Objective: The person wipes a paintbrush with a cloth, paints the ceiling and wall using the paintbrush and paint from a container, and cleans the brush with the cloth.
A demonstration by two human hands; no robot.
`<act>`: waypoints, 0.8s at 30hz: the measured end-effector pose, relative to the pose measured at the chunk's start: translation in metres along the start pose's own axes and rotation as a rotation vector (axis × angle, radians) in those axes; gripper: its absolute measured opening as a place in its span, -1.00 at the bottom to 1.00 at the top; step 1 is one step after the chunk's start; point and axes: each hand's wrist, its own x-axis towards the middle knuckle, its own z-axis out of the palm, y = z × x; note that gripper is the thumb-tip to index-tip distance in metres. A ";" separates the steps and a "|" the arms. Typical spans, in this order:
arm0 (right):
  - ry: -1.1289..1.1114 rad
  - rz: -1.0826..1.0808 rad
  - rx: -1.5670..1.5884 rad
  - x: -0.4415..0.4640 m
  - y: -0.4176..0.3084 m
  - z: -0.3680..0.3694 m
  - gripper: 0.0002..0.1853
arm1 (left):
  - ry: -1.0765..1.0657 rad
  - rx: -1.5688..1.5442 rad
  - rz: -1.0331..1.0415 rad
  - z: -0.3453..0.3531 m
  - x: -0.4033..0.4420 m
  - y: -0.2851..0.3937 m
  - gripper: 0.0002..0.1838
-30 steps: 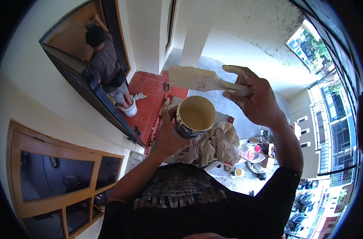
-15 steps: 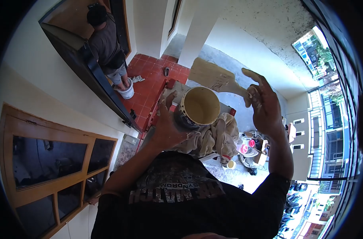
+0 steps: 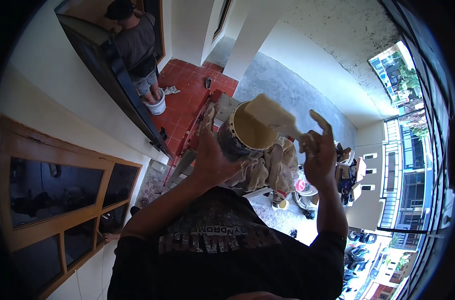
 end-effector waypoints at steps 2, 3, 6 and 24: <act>0.001 0.027 -0.016 -0.002 0.009 0.009 -0.44 | -0.034 -0.150 -0.049 0.008 0.007 -0.006 0.22; 0.011 0.047 -0.043 -0.003 0.009 0.008 -0.45 | -0.069 -0.298 -0.100 0.011 0.010 -0.007 0.17; 0.188 -0.098 0.205 -0.003 0.000 0.000 -0.46 | -0.098 -0.319 -0.140 0.012 0.012 -0.007 0.19; 0.082 -0.224 -0.184 0.027 -0.042 -0.039 -0.31 | -0.041 -0.289 -0.100 0.012 0.014 -0.016 0.23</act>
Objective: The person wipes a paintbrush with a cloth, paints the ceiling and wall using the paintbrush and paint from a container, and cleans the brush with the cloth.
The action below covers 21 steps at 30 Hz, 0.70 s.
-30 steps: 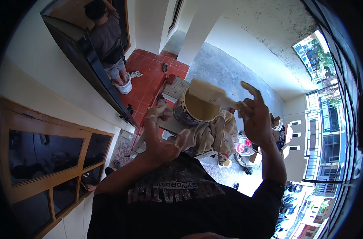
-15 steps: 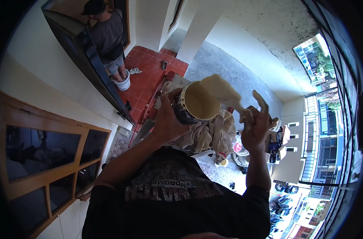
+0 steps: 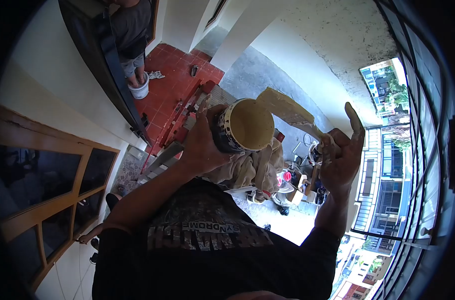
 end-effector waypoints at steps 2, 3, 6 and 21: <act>-0.053 -0.047 -0.074 0.008 -0.007 -0.006 -0.31 | -0.002 -0.023 -0.006 0.001 -0.001 -0.002 0.22; -0.078 -0.071 -0.111 0.010 -0.008 -0.007 -0.31 | -0.008 -0.041 -0.007 0.001 -0.001 -0.003 0.21; -0.065 -0.144 -0.188 0.012 -0.006 -0.007 -0.31 | -0.026 -0.076 0.016 0.001 -0.001 -0.008 0.19; -0.108 0.074 0.028 -0.013 0.027 0.033 -0.31 | -0.039 -0.076 -0.032 0.004 -0.005 -0.018 0.37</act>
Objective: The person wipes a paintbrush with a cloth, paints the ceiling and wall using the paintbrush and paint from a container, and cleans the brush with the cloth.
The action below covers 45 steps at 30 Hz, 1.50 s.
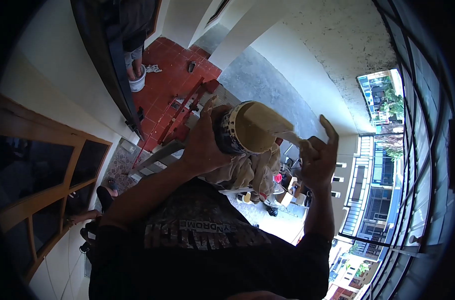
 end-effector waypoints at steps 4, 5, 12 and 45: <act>-0.058 -0.019 -0.112 -0.002 0.005 0.010 -0.34 | -0.031 -0.037 -0.039 -0.001 0.002 0.001 0.34; -0.062 0.054 -0.062 -0.007 0.012 0.011 -0.36 | -0.022 -0.027 -0.030 -0.002 0.001 0.001 0.33; 0.058 0.031 0.042 -0.012 0.012 0.010 -0.38 | -0.024 0.046 0.037 -0.003 0.003 0.002 0.34; 0.069 0.280 0.295 -0.009 0.017 0.032 -0.46 | -0.009 0.032 -0.005 -0.004 0.009 0.004 0.20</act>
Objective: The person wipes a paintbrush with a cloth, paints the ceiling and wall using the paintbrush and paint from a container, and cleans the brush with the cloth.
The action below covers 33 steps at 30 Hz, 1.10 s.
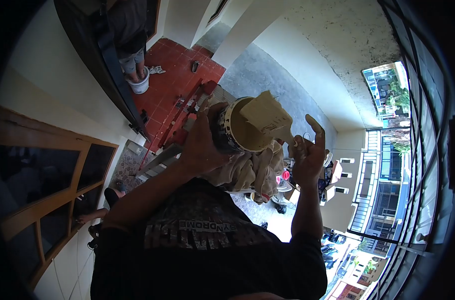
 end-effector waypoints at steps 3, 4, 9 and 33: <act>0.016 0.074 0.115 -0.002 -0.003 -0.001 -0.48 | 0.019 -0.041 0.023 0.002 -0.001 0.001 0.21; 0.001 0.090 0.119 -0.003 -0.005 -0.002 -0.49 | 0.015 -0.041 0.025 0.004 -0.001 0.000 0.21; 0.114 -0.137 0.277 -0.013 -0.014 -0.009 -0.40 | -0.017 0.001 0.029 0.000 0.002 0.004 0.24; 0.211 -0.392 0.124 -0.013 0.026 0.010 -0.48 | 0.006 -0.033 -0.070 0.001 0.001 0.003 0.15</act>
